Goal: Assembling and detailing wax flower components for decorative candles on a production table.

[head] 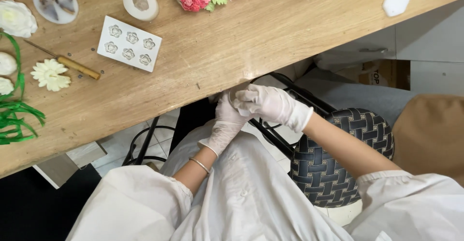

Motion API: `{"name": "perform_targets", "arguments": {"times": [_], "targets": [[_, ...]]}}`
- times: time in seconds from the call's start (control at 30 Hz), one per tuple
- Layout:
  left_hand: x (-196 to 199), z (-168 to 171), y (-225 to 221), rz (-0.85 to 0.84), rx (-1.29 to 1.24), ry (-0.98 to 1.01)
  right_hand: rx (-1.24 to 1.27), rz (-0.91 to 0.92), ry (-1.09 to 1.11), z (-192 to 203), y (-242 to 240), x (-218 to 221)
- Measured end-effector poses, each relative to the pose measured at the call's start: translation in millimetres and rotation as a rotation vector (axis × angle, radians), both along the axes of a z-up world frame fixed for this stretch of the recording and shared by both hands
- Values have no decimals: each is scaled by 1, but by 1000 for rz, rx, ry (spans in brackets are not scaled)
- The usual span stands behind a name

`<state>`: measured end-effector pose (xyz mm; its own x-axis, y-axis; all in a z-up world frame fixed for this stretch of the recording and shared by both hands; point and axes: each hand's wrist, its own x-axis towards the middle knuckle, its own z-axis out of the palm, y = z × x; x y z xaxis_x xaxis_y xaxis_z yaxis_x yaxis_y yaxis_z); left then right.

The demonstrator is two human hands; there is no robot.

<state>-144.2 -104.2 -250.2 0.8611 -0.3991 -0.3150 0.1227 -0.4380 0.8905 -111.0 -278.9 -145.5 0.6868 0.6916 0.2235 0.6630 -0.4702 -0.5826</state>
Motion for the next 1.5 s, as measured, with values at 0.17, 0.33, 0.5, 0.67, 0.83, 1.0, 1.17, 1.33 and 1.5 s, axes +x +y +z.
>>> {"name": "perform_targets", "arguments": {"times": [0.17,0.33,0.5,0.67,0.83,1.0,1.17,1.33,1.5], "targets": [[6,15,9,58,87,117,505,-690,667,23,-13,40],[2,7,11,40,48,56,-35,-985,-198,6,-27,53],[5,2,6,6,81,26,5,-379,110,11,13,-20],[12,20,2,-108,150,21,-59,-456,231,36,9,-24],[33,78,5,-192,192,103,-38,-466,146,79,8,-20],[43,105,25,-173,-3,-134,-57,-576,99,148,25,-21],[93,166,48,-219,-153,-136,-22,-561,-34,164,38,-11],[136,188,62,-105,-68,-173,115,-588,63,204,43,16],[184,202,60,-63,-255,-286,453,-989,94,204,52,9]]}}
